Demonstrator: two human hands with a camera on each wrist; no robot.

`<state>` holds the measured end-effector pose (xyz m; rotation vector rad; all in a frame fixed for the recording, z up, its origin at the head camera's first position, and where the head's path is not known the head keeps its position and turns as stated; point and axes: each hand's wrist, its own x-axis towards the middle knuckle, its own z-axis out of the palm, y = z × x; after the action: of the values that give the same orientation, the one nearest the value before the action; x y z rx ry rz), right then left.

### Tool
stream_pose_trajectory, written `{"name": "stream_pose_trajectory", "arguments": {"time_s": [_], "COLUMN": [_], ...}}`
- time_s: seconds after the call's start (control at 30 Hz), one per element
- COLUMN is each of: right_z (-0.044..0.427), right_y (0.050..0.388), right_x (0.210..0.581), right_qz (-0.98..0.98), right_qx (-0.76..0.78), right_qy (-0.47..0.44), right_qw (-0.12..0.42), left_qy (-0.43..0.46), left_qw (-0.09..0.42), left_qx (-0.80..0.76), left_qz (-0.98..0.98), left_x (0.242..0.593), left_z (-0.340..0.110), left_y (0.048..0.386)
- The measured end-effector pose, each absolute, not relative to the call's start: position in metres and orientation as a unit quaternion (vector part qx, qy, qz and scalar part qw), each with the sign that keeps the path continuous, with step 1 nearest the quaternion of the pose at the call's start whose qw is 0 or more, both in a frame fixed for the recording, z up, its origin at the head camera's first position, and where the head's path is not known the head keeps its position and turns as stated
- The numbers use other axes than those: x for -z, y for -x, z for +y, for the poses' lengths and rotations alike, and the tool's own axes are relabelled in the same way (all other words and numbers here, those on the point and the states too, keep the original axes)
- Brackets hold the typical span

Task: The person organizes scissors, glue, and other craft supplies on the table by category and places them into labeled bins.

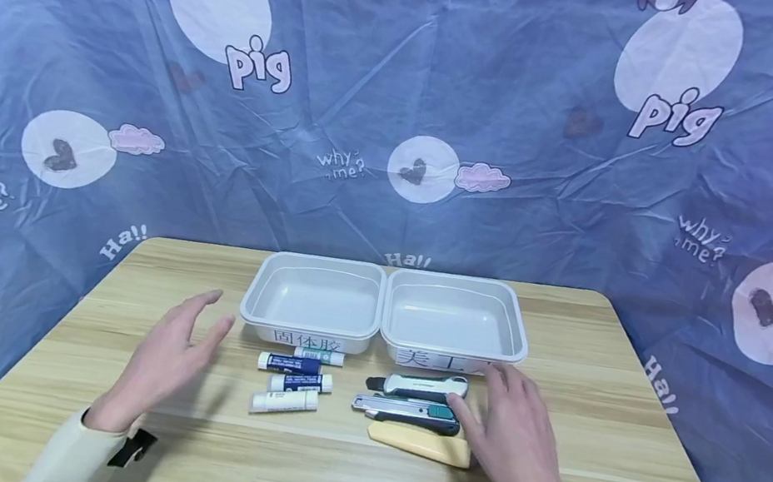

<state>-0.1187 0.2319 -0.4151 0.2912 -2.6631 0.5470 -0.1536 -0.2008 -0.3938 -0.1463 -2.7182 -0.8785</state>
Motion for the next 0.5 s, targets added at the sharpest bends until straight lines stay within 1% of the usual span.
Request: {"name": "stream_pose_trajectory", "arguments": {"time_s": [0.13,0.5], "right_z": [0.223,0.202], "right_y": [0.123,0.130], "right_x": [0.410,0.411], "right_qz": [-0.951,-0.945], "right_qx": [-0.196,-0.167], "right_qy": [-0.117,-0.165], "right_qw": [0.210,0.227], "left_qy": [0.038,0.036], "left_qw": [0.148,0.210], "left_qx": [0.341,0.414], "left_qz": [-0.928,-0.885], "left_x": [0.392,0.393], "left_z": [-0.207,-0.213], "left_y": [0.165,0.191]}}
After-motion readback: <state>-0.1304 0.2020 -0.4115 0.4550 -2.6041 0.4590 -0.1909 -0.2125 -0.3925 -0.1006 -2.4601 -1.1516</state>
